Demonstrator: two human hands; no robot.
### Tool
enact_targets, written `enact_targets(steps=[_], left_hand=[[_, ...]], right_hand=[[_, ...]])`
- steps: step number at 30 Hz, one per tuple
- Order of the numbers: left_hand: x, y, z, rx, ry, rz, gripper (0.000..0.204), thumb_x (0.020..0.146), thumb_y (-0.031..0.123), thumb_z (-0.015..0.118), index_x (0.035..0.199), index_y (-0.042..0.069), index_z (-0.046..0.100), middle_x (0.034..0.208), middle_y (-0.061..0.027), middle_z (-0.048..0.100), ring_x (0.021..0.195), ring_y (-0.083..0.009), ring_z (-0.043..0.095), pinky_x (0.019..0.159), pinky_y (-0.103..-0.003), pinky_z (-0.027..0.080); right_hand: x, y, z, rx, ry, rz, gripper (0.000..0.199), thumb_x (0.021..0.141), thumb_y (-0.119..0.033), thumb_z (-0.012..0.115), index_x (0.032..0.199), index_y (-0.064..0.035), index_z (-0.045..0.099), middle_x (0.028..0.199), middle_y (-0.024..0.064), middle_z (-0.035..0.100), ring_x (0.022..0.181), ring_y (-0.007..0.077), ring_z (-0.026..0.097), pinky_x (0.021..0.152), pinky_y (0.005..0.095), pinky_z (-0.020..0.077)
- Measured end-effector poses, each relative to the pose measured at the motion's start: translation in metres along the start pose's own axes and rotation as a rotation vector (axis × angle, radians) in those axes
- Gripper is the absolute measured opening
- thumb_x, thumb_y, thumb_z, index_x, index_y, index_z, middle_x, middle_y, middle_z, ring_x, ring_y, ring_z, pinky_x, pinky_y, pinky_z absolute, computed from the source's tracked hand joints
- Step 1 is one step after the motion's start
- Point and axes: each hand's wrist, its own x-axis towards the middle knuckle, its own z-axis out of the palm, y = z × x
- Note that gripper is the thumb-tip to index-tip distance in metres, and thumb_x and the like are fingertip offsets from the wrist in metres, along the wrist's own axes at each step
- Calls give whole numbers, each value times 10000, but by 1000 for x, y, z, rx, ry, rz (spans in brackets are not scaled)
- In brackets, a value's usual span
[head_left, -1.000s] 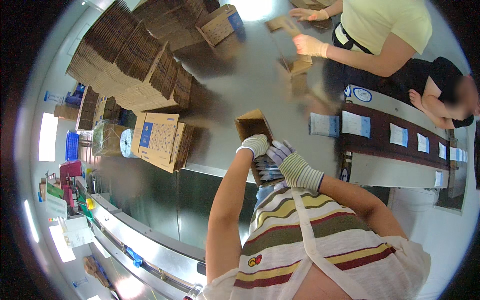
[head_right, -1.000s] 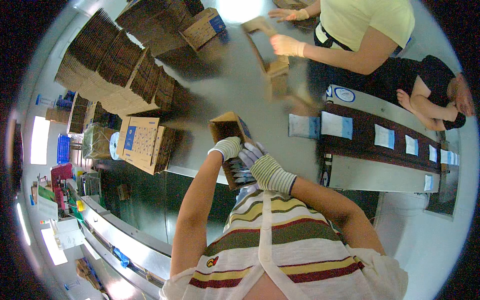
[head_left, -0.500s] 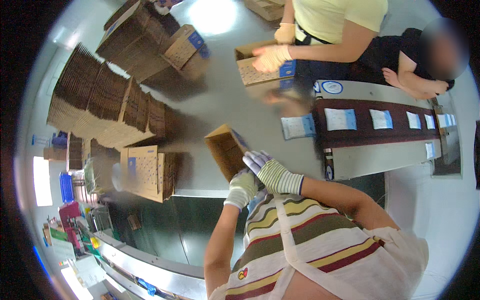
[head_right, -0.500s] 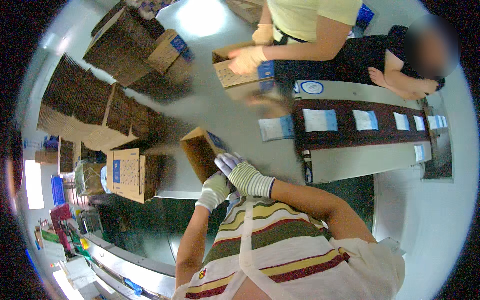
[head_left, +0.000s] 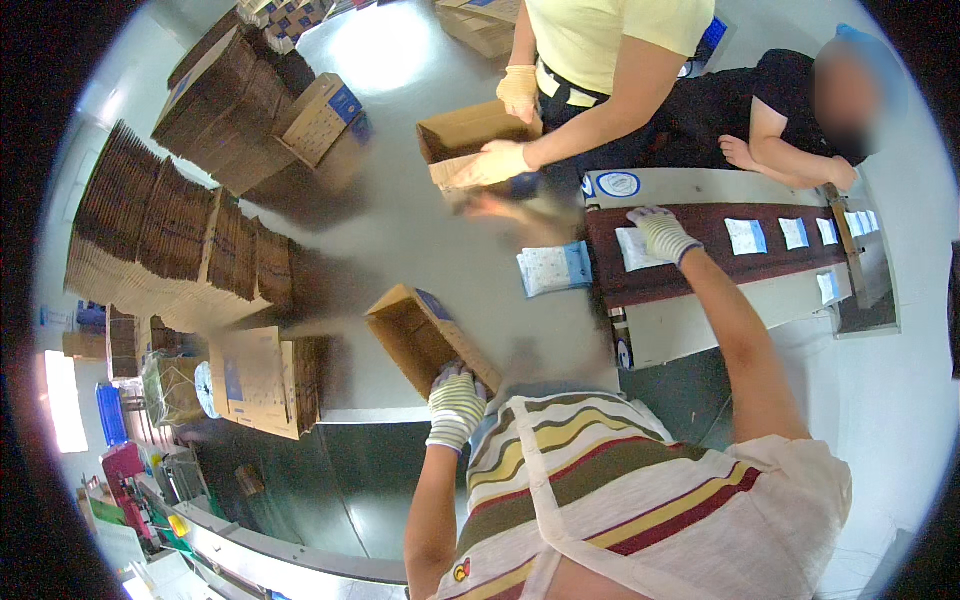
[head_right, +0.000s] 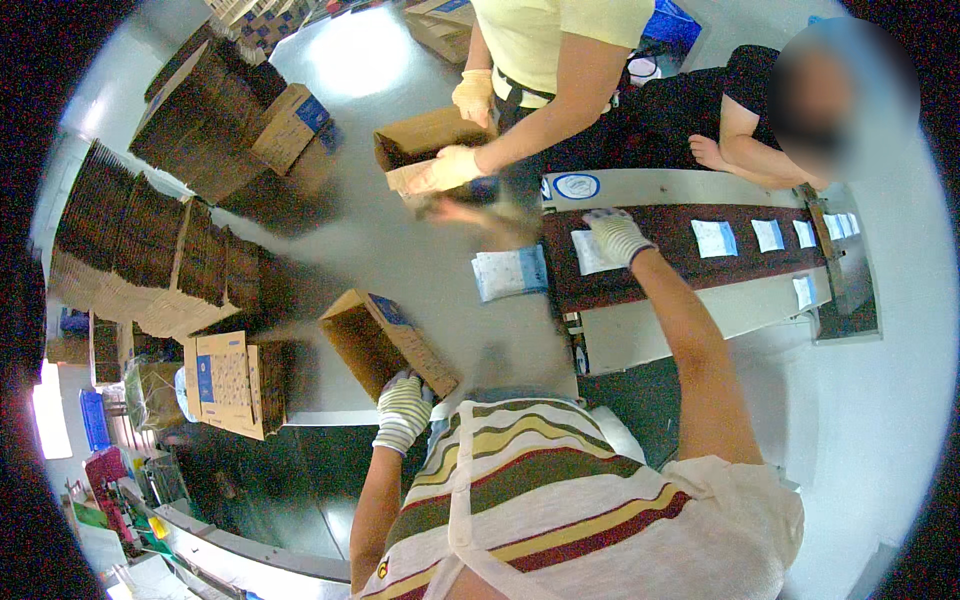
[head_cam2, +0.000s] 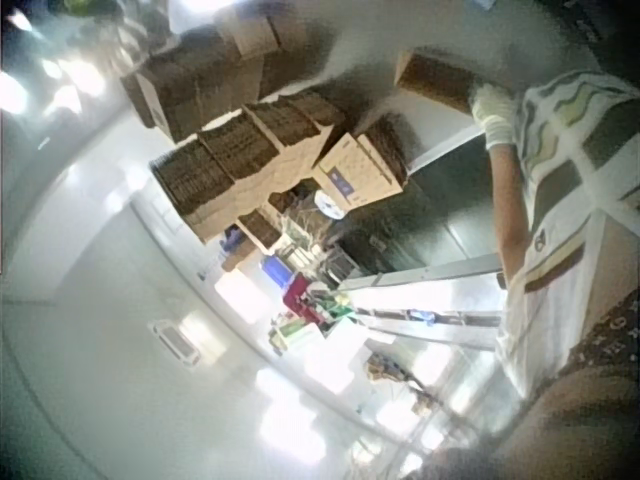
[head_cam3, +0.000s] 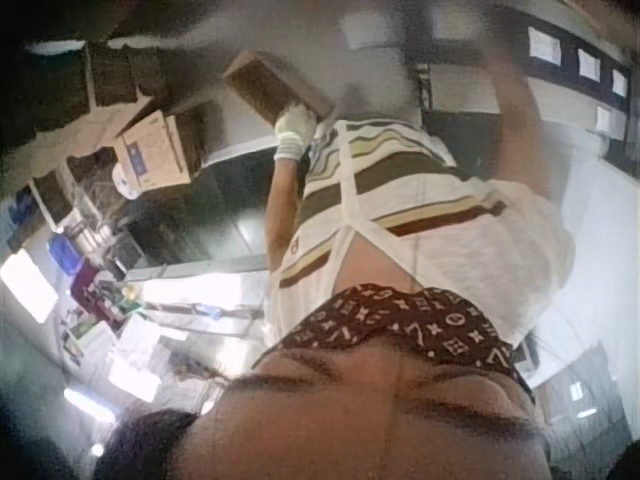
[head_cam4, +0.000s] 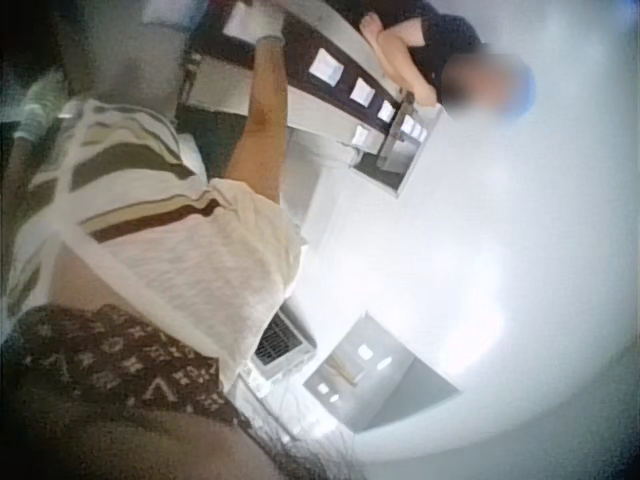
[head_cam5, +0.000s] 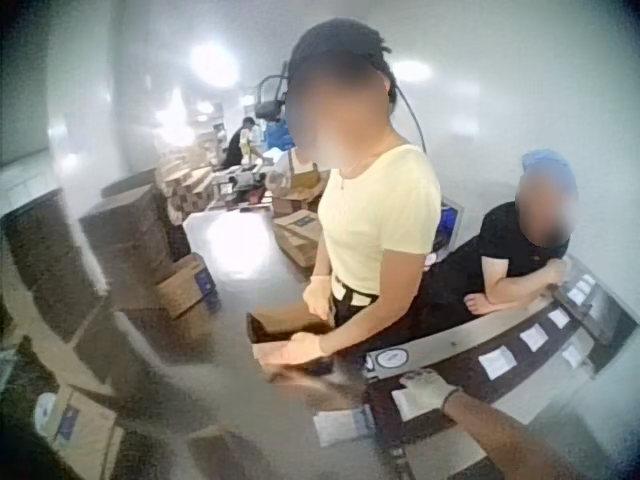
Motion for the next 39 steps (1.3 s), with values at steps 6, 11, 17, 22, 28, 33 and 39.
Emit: enact_targets(steps=[6, 11, 17, 22, 28, 33, 39], left_hand=[[1, -2, 6, -52, 20, -11, 338, 796, 259, 524, 1029, 21, 582, 1074, -194, 582, 984, -356, 555, 864, -430, 444], [0, -2, 8, -14, 73, 6, 336, 791, 260, 529, 1009, 13, 591, 1051, -204, 581, 960, -351, 562, 844, -430, 452], [-2, -1, 0, -87, -30, -50, 396, 785, 259, 506, 1075, -1, 579, 1169, -209, 536, 1071, -367, 516, 937, -436, 394], [3, 4, -3, -137, -40, -51, 396, 789, 251, 500, 1082, -7, 566, 1158, -215, 535, 1063, -366, 514, 939, -437, 391], [3, 3, 5, -50, -19, -47, 429, 801, 264, 484, 1132, -6, 530, 1164, -232, 523, 1093, -370, 492, 959, -455, 368], [7, -2, 9, -94, 115, 4, 394, 777, 253, 551, 1111, 44, 552, 1134, -241, 550, 1033, -375, 532, 890, -448, 416], [7, 8, -6, -127, -41, -38, 413, 796, 274, 534, 1120, 18, 544, 1142, -245, 545, 1019, -378, 543, 880, -430, 432]], right_hand=[[24, -34, -17, 80, -177, -296, 322, 667, -149, 671, 984, -108, 634, 1036, 140, 621, 1091, 319, 519, 943, 433, 398], [67, -106, -2, 192, -176, -340, 389, 658, -158, 715, 1015, -45, 607, 1045, 176, 614, 991, 333, 583, 850, 410, 473], [53, -175, 8, 17, -475, -250, 519, 614, -366, 720, 1018, -47, 646, 1081, 190, 617, 982, 307, 597, 814, 437, 477], [-15, -211, 102, -75, 168, -516, 464, 649, -289, 683, 1026, -32, 601, 1072, 192, 585, 1040, 332, 531, 864, 451, 438], [-14, -225, 35, 1217, -78, -320, 611, 576, -296, 821, 1036, 5, 556, 979, 169, 628, 871, 289, 605, 782, 400, 497], [-43, -304, -89, 1202, 200, -1063, 533, 655, -267, 759, 1110, -52, 586, 1031, 106, 643, 1010, 250, 571, 931, 361, 419], [-24, -356, -42, 488, 46, -705, 618, 703, -368, 681, 1231, -110, 489, 1312, 91, 473, 1255, 266, 380, 1116, 403, 188]])
